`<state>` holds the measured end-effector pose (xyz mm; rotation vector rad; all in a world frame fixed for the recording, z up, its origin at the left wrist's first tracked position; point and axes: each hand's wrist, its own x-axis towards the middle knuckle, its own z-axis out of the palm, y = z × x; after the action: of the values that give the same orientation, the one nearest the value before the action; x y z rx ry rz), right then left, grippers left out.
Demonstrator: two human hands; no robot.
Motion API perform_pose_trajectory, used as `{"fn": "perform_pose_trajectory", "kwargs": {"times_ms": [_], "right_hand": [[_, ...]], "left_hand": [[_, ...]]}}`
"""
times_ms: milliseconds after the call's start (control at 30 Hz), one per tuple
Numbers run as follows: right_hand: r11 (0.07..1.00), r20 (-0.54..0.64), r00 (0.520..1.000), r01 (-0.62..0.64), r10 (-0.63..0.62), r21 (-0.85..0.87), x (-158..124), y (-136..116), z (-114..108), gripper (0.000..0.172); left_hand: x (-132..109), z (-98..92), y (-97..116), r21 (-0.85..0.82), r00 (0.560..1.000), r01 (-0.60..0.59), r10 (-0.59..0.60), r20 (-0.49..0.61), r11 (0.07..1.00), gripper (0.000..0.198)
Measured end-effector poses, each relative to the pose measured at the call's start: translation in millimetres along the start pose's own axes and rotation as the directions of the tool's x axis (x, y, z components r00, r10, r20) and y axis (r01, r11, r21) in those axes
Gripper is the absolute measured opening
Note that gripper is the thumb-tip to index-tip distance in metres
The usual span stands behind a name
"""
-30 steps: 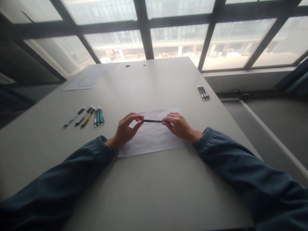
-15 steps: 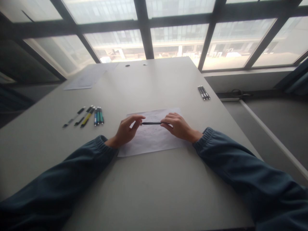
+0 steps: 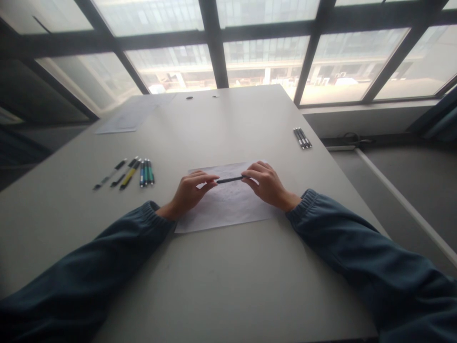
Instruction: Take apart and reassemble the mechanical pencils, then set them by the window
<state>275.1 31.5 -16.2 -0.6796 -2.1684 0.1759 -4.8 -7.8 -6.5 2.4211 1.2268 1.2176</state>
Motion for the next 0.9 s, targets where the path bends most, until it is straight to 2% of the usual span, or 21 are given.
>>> {"fn": "perform_pose_trajectory", "kwargs": {"times_ms": [200,367,633,767,900], "right_hand": [[1.0,-0.032,0.999,0.004,-0.004,-0.019,0.1,1.0,-0.1,0.01],[1.0,-0.073,0.997,-0.029,0.029,0.003,1.7,4.7,-2.5,0.01],[0.984,-0.125,0.979,-0.169,0.161,-0.049,3.2,34.0,-12.2,0.01],[0.959,-0.196,0.946,-0.277,0.26,-0.064,1.4,45.8,-13.8,0.01],[0.94,-0.2,0.926,-0.338,0.321,-0.054,0.3,45.6,-11.6,0.01]], "left_hand": [[-0.1,0.0,-3.1,0.022,0.999,-0.044,0.044,0.008,0.999,0.016],[0.2,-1.7,-1.4,0.047,1.0,-0.004,0.005,-0.028,0.999,0.012],[1.3,-2.0,-3.4,0.07,0.982,0.146,-0.136,-0.132,0.987,0.012],[1.4,-3.2,-7.8,0.102,0.962,0.218,-0.197,-0.188,0.971,0.013],[1.2,-3.8,-8.1,0.12,0.965,0.219,-0.198,-0.171,0.968,0.017]]}}
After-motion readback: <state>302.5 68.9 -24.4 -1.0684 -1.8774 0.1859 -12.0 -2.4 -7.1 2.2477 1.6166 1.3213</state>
